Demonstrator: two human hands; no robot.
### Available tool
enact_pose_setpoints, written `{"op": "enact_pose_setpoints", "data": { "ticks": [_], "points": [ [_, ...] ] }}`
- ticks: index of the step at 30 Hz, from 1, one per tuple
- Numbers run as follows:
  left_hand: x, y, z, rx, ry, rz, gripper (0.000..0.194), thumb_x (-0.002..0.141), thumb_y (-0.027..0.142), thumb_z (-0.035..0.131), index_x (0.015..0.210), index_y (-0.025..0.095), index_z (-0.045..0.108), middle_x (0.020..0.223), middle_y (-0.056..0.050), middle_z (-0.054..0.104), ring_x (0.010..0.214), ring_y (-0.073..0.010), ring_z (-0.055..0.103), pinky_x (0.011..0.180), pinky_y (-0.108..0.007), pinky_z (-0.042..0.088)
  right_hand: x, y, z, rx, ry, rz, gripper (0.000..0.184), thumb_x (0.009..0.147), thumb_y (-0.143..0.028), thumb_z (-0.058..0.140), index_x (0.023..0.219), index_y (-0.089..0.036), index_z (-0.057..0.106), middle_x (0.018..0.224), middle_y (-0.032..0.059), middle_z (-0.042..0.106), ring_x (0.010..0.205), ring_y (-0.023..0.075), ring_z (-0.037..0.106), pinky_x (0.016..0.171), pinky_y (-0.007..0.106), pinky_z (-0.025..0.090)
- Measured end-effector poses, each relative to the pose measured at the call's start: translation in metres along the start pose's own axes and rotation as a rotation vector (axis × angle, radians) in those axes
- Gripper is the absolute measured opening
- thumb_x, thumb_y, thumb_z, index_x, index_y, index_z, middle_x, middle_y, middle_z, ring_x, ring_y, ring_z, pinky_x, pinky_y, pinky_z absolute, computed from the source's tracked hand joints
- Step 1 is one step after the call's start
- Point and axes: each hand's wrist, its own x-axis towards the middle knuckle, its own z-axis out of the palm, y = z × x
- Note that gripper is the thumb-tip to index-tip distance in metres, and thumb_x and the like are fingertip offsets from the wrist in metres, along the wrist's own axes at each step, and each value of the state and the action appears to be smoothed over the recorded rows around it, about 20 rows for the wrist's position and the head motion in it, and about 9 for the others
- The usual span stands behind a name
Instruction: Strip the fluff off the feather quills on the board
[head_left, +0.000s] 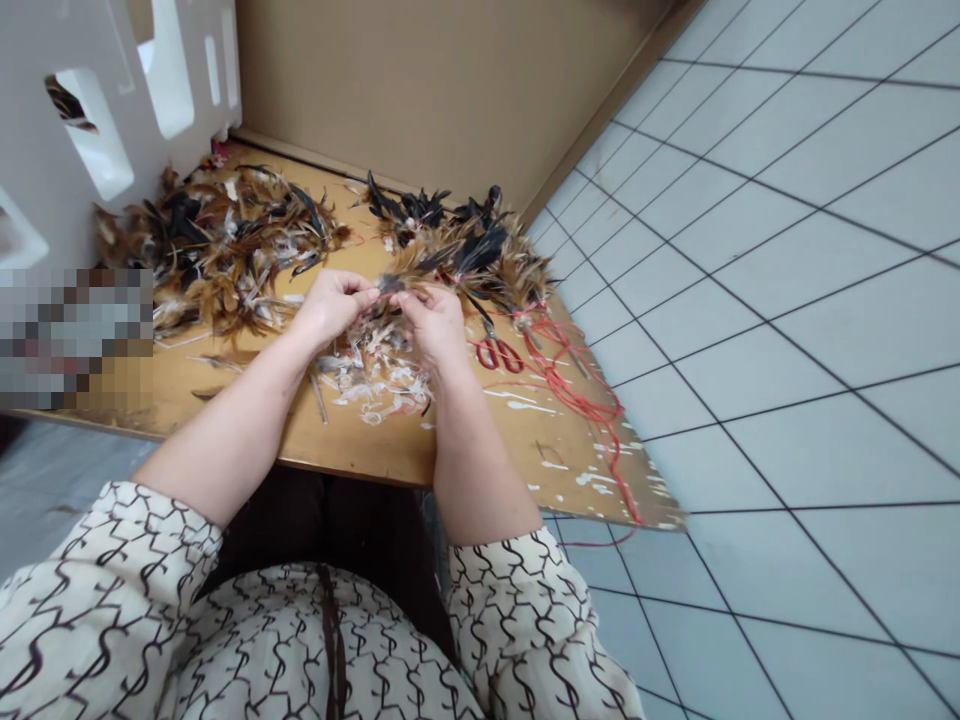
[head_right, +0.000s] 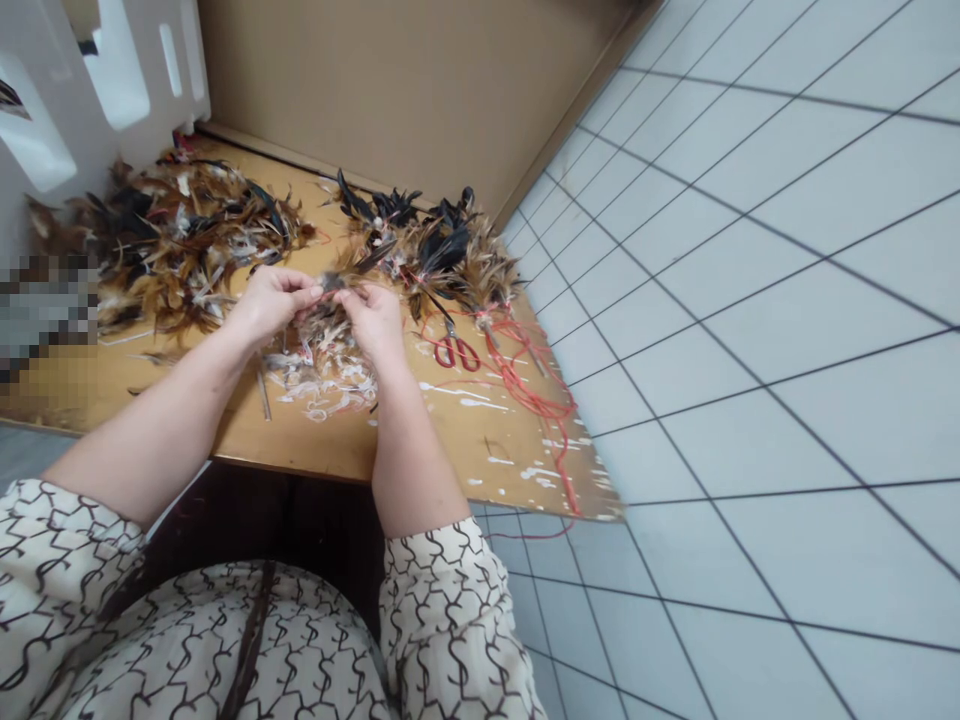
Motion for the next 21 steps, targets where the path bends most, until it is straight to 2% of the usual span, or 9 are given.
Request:
{"op": "enact_pose_setpoints", "data": {
  "ticks": [4, 8, 10, 14, 17, 21],
  "points": [
    [0.005, -0.006, -0.004, 0.145, 0.087, 0.062, 0.022, 0.07, 0.012, 0.058, 0.049, 0.014, 0.055, 0.039, 0.006, 0.041, 0.041, -0.0061, 0.032, 0.047, -0.021, 0.025, -0.004, -0.005, 0.003, -0.092, -0.048, 0.031, 0.021, 0.07, -0.036, 0.063, 0.062, -0.018, 0.054, 0.055, -0.0044, 0.046, 0.052, 0.0082, 0.04, 0.054, 0.024, 0.034],
    [0.008, -0.012, -0.006, 0.374, 0.15, 0.208, 0.015, 0.071, 0.014, 0.057, 0.057, 0.014, 0.062, 0.05, 0.003, 0.05, 0.054, -0.0102, 0.042, 0.057, -0.023, 0.033, -0.012, -0.014, 0.008, -0.324, -0.08, -0.064, 0.019, 0.076, -0.033, 0.058, 0.064, -0.018, 0.055, 0.054, -0.0039, 0.045, 0.053, 0.0087, 0.036, 0.054, 0.024, 0.03],
    [0.008, -0.014, -0.007, 0.502, 0.114, 0.293, 0.014, 0.072, 0.015, 0.055, 0.062, 0.015, 0.066, 0.057, 0.001, 0.056, 0.062, -0.0132, 0.048, 0.064, -0.025, 0.037, -0.017, -0.019, 0.008, -0.476, -0.053, -0.18, 0.02, 0.08, -0.031, 0.054, 0.065, -0.018, 0.056, 0.055, -0.0028, 0.047, 0.055, 0.0099, 0.038, 0.056, 0.025, 0.031],
    [0.008, -0.019, -0.006, 0.723, 0.002, 0.434, 0.02, 0.077, 0.018, 0.051, 0.073, 0.015, 0.07, 0.073, -0.007, 0.064, 0.072, -0.0189, 0.054, 0.072, -0.03, 0.04, -0.022, -0.023, 0.004, -0.701, -0.021, -0.367, 0.022, 0.084, -0.03, 0.048, 0.07, -0.02, 0.062, 0.067, 0.0019, 0.06, 0.065, 0.0141, 0.05, 0.067, 0.027, 0.036],
    [0.009, -0.023, -0.006, 0.83, -0.082, 0.491, 0.024, 0.079, 0.02, 0.047, 0.074, 0.015, 0.07, 0.075, -0.009, 0.064, 0.072, -0.0208, 0.055, 0.072, -0.032, 0.041, -0.018, -0.023, -0.005, -0.792, -0.02, -0.378, 0.02, 0.082, -0.028, 0.05, 0.071, -0.021, 0.065, 0.074, 0.0037, 0.065, 0.072, 0.0167, 0.055, 0.07, 0.029, 0.037],
    [0.008, -0.025, -0.005, 0.772, -0.25, 0.518, 0.018, 0.073, 0.015, 0.053, 0.063, 0.017, 0.067, 0.068, -0.005, 0.063, 0.068, -0.0174, 0.055, 0.07, -0.029, 0.04, -0.01, -0.023, -0.02, -0.749, -0.081, -0.261, 0.016, 0.075, -0.026, 0.057, 0.064, -0.019, 0.065, 0.063, 0.0013, 0.062, 0.064, 0.0148, 0.052, 0.066, 0.028, 0.037]
  ]
}}
